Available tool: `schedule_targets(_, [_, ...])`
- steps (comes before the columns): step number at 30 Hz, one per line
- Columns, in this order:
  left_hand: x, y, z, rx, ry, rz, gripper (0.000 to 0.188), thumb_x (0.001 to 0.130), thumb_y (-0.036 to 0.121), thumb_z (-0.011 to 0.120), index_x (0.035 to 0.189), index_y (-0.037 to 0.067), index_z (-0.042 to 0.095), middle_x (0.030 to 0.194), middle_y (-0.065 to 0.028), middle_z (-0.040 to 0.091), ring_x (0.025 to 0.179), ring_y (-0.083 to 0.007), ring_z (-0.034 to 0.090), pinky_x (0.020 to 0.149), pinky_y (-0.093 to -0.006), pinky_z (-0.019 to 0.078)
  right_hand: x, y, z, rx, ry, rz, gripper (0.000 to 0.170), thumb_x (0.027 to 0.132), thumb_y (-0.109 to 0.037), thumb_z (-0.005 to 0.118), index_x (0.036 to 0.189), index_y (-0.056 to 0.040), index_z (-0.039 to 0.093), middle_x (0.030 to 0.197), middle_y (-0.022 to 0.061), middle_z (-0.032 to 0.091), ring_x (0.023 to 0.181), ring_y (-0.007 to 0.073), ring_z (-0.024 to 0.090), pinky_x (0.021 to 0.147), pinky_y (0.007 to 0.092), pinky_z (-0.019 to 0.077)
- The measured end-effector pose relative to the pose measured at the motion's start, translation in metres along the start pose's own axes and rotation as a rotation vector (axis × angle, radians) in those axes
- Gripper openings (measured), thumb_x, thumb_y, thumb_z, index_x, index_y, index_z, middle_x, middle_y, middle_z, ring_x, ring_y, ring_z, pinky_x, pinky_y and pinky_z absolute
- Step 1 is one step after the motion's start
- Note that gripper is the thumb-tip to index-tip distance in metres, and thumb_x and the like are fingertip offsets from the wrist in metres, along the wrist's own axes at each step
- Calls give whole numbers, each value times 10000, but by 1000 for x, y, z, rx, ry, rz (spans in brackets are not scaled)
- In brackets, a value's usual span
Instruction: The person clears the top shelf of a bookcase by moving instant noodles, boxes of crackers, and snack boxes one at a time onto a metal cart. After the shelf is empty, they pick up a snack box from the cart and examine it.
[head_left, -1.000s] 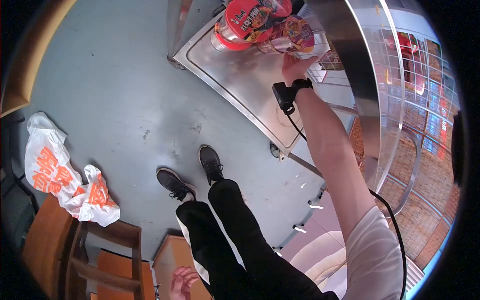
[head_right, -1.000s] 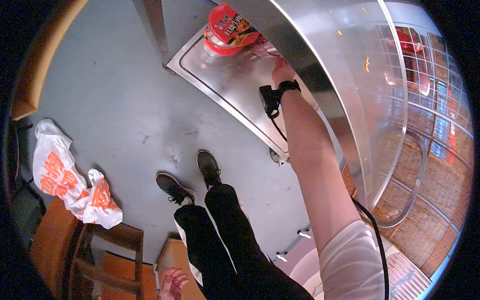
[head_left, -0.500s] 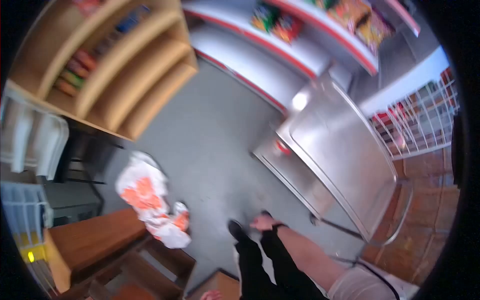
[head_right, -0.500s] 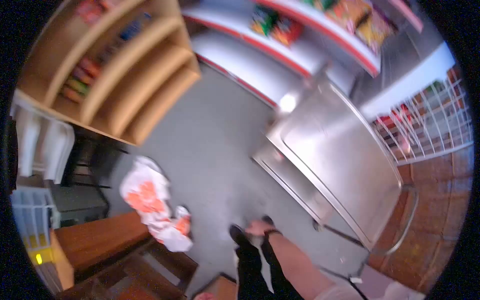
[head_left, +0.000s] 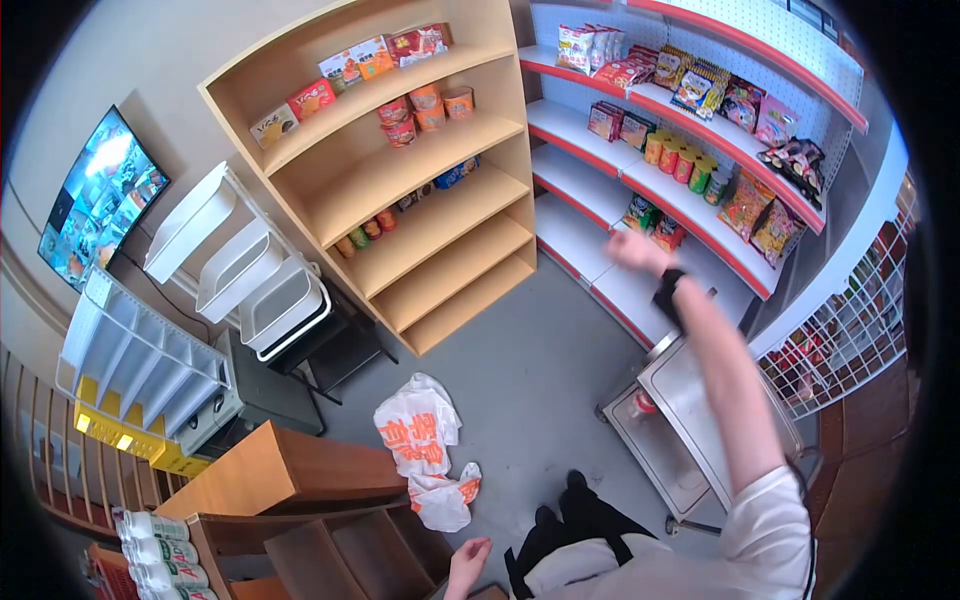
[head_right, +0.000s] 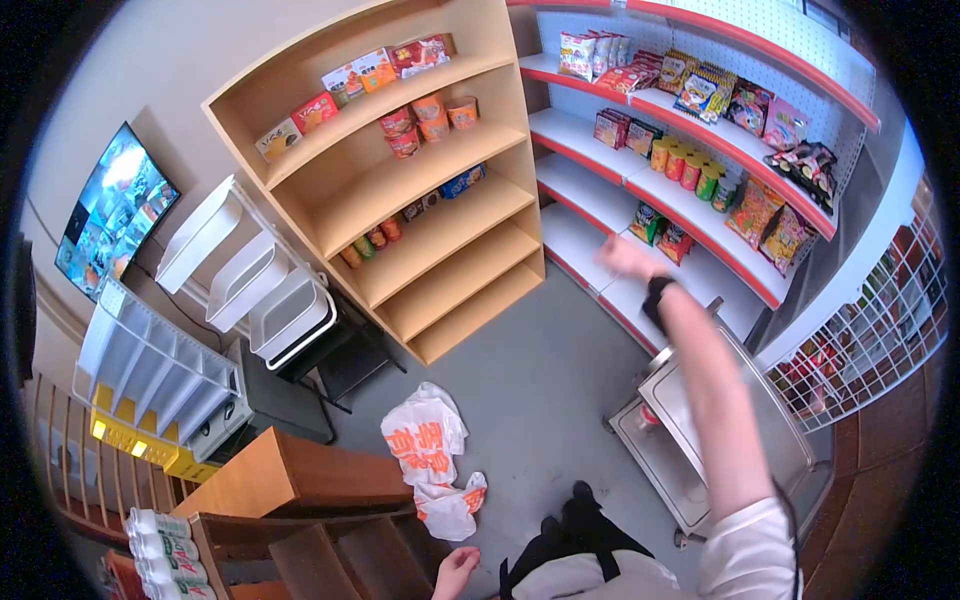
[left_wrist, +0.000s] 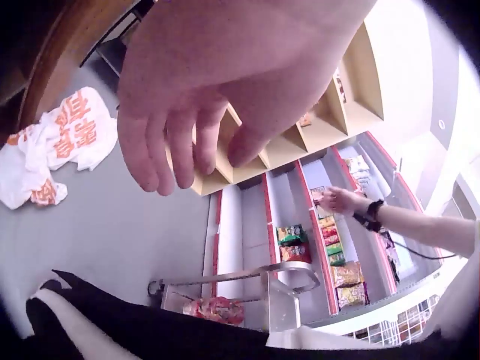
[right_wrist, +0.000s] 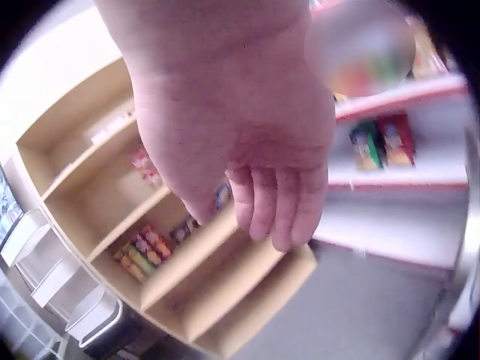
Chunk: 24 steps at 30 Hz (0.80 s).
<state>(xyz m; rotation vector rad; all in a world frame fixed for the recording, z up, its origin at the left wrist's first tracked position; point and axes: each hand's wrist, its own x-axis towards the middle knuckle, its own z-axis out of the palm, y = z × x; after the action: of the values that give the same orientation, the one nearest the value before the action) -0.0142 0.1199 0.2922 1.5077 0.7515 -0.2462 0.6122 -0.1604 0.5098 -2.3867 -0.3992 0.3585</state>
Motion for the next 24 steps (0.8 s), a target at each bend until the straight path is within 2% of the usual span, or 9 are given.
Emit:
schedule_targets(2, [27, 15, 6, 137, 20, 26, 346, 863, 327, 666, 1114, 89, 651, 1030, -109, 694, 954, -208, 665, 855, -277, 490, 7, -37, -86, -164, 269, -41, 391, 855, -421, 598, 872, -37, 670, 745, 113, 646, 714, 235, 620, 702, 399, 504])
schedule_targets(3, [39, 16, 10, 135, 9, 78, 336, 864, 322, 662, 1090, 74, 658, 962, -93, 703, 882, -188, 668, 801, -285, 505, 19, -35, -130, -239, 358, -165, 360, 872, -389, 592, 873, -34, 650, 763, 90, 643, 698, 195, 611, 661, 360, 507])
schedule_targets(6, [85, 44, 21, 272, 18, 83, 328, 865, 307, 659, 1052, 37, 664, 890, -82, 703, 841, -168, 664, 774, -284, 510, 37, -34, -219, 171, 366, -112, 328, 914, -364, 591, 953, -39, 591, 734, 2, 576, 618, 84, 551, 536, 240, 461])
schedule_targets(9, [176, 56, 24, 165, -42, 80, 295, 867, 288, 651, 1014, 33, 668, 816, -57, 688, 751, -124, 646, 702, -275, 512, 62, -8, -255, 123, 383, -159, 301, 930, -365, 576, 910, -65, 565, 696, -23, 537, 560, 64, 490, 486, 225, 401])
schedule_targets(13, [253, 170, 30, 84, -29, 143, 248, 896, 240, 607, 995, 18, 659, 782, -31, 664, 663, -85, 596, 622, -246, 486, 95, 17, -216, 42, 234, 1, 232, 928, -292, 570, 887, -64, 569, 680, -6, 562, 576, 84, 530, 501, 252, 447])
schedule_targets(14, [279, 189, 30, 92, -31, 156, 233, 910, 217, 586, 1001, 13, 653, 796, -27, 662, 659, -85, 586, 615, -240, 479, 119, 44, -199, 172, 185, 71, 253, 923, -302, 574, 908, -49, 583, 704, 11, 597, 620, 96, 574, 545, 257, 487])
schedule_targets(16, [306, 272, 33, -136, -41, 249, 188, 928, 162, 550, 1015, 19, 635, 821, -19, 655, 658, -86, 570, 613, -239, 468, 142, 60, -153, 181, 36, 70, 233, 927, -249, 556, 995, -32, 606, 752, 36, 619, 661, 117, 607, 587, 264, 515])
schedule_targets(20, [382, 384, 13, -162, -31, 383, 150, 929, 130, 557, 1006, 18, 619, 838, -18, 638, 677, -86, 559, 632, -237, 466, 191, 70, -57, 430, -221, 51, 173, 947, -198, 544, 964, -32, 591, 804, 46, 638, 695, 129, 624, 632, 271, 532])
schedule_targets(24, [460, 491, -25, -140, -11, 475, 174, 944, 155, 562, 1022, 8, 612, 858, -18, 634, 706, -89, 565, 651, -239, 469, 220, 25, 4, 641, -406, 114, 199, 958, -215, 543, 1003, -30, 601, 819, 37, 639, 740, 125, 635, 653, 259, 528])
